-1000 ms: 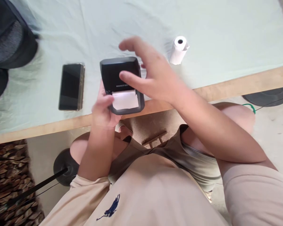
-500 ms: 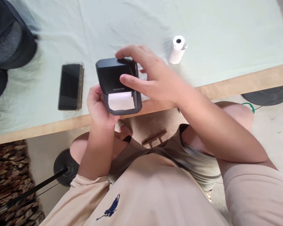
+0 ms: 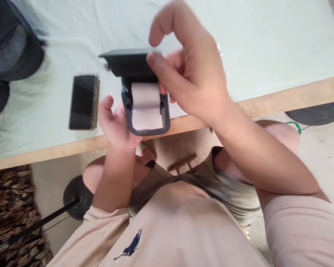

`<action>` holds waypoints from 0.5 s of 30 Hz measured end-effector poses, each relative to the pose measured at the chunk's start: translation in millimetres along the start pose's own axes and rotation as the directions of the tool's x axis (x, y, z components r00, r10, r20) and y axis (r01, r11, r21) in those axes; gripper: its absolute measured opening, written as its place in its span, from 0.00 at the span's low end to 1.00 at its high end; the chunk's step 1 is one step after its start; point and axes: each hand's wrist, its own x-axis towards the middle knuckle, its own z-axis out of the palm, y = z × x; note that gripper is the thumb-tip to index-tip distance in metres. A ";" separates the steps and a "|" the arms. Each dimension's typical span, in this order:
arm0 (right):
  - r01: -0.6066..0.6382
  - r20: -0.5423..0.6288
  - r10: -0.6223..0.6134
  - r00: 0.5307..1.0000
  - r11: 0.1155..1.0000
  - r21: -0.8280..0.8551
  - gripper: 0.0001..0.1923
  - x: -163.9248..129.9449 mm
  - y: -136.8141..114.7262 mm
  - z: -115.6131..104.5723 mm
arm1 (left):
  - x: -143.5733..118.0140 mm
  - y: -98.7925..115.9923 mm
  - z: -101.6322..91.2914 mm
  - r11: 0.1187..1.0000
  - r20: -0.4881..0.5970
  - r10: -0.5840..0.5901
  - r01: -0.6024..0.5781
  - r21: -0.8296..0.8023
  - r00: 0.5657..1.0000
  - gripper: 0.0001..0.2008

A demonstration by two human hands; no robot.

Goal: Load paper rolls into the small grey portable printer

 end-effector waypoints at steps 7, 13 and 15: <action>0.106 0.215 -0.059 0.975 0.971 -0.212 0.05 2.8 -3.1 -0.5 | -0.8 -1.8 -2.0 0.997 -0.010 -0.024 0.025 0.075 1.000 0.32; 0.029 0.362 0.294 0.884 0.740 -0.672 0.16 10.6 -2.5 10.0 | -3.3 -1.5 1.2 0.990 0.045 -0.040 0.034 0.138 0.998 0.33; 0.005 0.359 0.317 0.878 0.744 -0.668 0.18 12.7 -7.9 10.2 | -3.9 -1.1 3.5 0.990 0.031 -0.050 0.045 0.135 0.998 0.33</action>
